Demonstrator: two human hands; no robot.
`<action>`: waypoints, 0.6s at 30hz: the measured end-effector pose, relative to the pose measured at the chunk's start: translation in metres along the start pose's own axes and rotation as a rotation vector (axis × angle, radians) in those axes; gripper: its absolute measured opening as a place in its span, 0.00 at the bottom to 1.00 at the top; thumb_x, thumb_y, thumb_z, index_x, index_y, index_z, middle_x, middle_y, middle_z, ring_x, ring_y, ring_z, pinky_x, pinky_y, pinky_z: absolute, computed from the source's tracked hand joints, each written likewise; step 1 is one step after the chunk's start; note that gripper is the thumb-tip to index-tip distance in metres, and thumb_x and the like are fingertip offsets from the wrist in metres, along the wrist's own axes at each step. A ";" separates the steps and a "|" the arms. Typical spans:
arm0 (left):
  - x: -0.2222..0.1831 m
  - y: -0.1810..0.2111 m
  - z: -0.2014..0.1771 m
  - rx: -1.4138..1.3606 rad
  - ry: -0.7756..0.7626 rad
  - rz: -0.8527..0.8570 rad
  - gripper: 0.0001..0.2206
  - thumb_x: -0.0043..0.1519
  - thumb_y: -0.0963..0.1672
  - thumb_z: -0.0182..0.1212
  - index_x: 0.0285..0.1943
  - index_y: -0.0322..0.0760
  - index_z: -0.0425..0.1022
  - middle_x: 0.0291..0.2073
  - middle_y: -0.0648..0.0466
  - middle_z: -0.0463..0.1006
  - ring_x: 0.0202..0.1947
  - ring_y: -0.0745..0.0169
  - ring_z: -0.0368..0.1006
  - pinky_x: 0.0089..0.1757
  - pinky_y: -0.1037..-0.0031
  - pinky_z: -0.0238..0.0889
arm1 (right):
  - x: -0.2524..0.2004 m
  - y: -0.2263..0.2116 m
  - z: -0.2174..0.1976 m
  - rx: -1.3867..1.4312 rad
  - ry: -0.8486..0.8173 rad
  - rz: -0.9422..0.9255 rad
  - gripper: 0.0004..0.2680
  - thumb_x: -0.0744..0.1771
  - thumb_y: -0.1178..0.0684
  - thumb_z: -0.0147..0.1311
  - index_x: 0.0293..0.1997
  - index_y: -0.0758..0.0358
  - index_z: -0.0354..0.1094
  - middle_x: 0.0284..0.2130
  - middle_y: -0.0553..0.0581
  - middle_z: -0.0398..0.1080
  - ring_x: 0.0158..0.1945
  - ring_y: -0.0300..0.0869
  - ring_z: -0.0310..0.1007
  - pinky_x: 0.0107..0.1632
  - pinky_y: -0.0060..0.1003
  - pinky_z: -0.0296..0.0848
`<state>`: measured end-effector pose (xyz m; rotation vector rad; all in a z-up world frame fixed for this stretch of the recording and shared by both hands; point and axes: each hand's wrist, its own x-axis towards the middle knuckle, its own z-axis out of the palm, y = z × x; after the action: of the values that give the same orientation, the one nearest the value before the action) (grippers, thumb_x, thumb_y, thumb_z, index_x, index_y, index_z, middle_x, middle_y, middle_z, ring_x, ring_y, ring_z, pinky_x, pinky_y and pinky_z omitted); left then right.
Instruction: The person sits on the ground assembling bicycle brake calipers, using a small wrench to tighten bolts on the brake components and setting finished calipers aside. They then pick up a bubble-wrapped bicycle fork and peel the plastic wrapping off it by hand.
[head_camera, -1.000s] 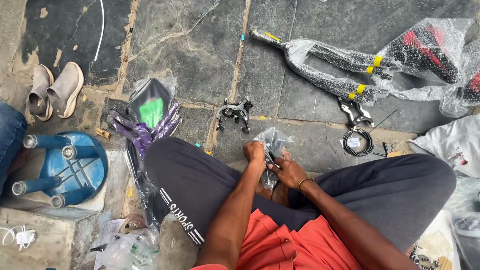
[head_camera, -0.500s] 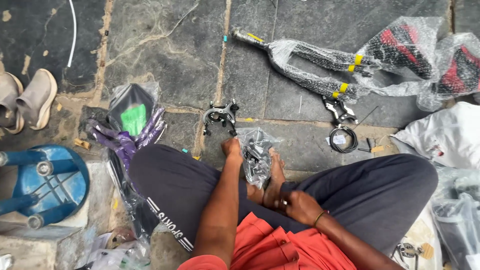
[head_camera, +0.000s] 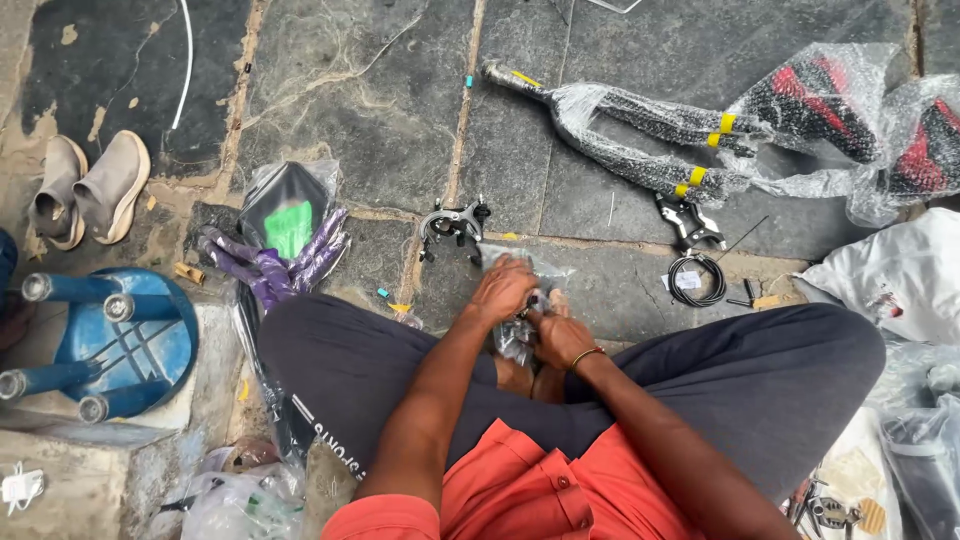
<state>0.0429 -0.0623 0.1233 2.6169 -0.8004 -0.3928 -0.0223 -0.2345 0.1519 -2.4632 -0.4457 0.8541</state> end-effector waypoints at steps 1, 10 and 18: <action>-0.004 0.006 0.003 0.001 -0.003 -0.007 0.06 0.58 0.41 0.63 0.42 0.41 0.81 0.57 0.48 0.76 0.71 0.43 0.59 0.68 0.48 0.43 | -0.004 0.002 0.005 0.003 -0.006 -0.005 0.20 0.61 0.53 0.56 0.60 0.54 0.64 0.41 0.69 0.76 0.46 0.62 0.76 0.48 0.54 0.72; 0.013 0.025 -0.064 -0.282 0.295 -0.388 0.09 0.54 0.38 0.58 0.43 0.29 0.72 0.38 0.36 0.79 0.40 0.34 0.77 0.42 0.48 0.68 | -0.048 -0.014 -0.072 -0.200 0.247 -0.208 0.14 0.57 0.53 0.56 0.45 0.59 0.71 0.34 0.68 0.76 0.39 0.61 0.77 0.41 0.54 0.74; 0.044 -0.011 -0.096 -0.399 0.820 -0.863 0.09 0.57 0.42 0.58 0.37 0.26 0.78 0.36 0.31 0.79 0.40 0.27 0.75 0.42 0.47 0.68 | -0.117 -0.018 -0.117 -0.359 0.364 -0.329 0.09 0.55 0.56 0.55 0.33 0.62 0.67 0.27 0.62 0.72 0.31 0.56 0.75 0.29 0.51 0.71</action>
<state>0.1185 -0.0532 0.1977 2.2644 0.6216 0.2943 -0.0374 -0.3116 0.2983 -2.6771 -0.8984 0.1948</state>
